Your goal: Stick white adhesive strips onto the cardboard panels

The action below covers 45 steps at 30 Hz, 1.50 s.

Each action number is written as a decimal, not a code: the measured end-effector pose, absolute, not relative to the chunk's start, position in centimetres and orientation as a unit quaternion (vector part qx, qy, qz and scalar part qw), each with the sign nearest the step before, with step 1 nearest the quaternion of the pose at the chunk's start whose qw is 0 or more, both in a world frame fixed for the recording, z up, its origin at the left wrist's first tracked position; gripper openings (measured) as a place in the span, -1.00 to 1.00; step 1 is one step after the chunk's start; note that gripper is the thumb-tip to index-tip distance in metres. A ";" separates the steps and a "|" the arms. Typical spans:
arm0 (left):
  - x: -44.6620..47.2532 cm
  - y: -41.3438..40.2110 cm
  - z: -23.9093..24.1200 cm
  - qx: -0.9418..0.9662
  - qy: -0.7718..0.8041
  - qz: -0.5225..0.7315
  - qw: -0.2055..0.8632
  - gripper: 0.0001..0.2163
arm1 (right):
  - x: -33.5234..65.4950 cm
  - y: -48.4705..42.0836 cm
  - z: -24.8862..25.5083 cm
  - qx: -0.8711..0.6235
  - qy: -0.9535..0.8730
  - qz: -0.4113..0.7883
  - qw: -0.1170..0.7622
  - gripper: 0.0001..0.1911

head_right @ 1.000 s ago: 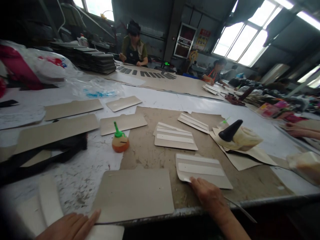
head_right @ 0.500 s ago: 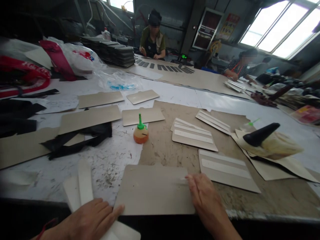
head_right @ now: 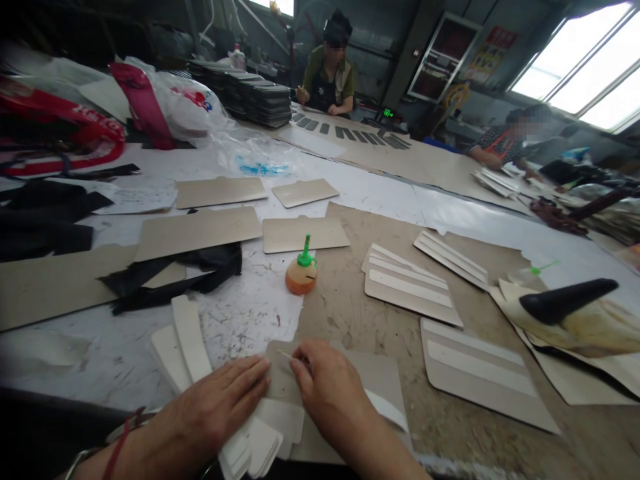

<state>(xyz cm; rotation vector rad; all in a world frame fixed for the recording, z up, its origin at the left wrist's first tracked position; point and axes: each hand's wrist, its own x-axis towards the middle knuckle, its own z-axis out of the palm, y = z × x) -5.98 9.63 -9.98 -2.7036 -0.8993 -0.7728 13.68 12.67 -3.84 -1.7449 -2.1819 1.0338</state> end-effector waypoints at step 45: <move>-6.7 9.8 -11.4 -0.934 -0.311 -0.150 0.094 -0.64 | 21.0 12.1 -4.8 -0.701 -0.684 0.185 -0.085 -0.79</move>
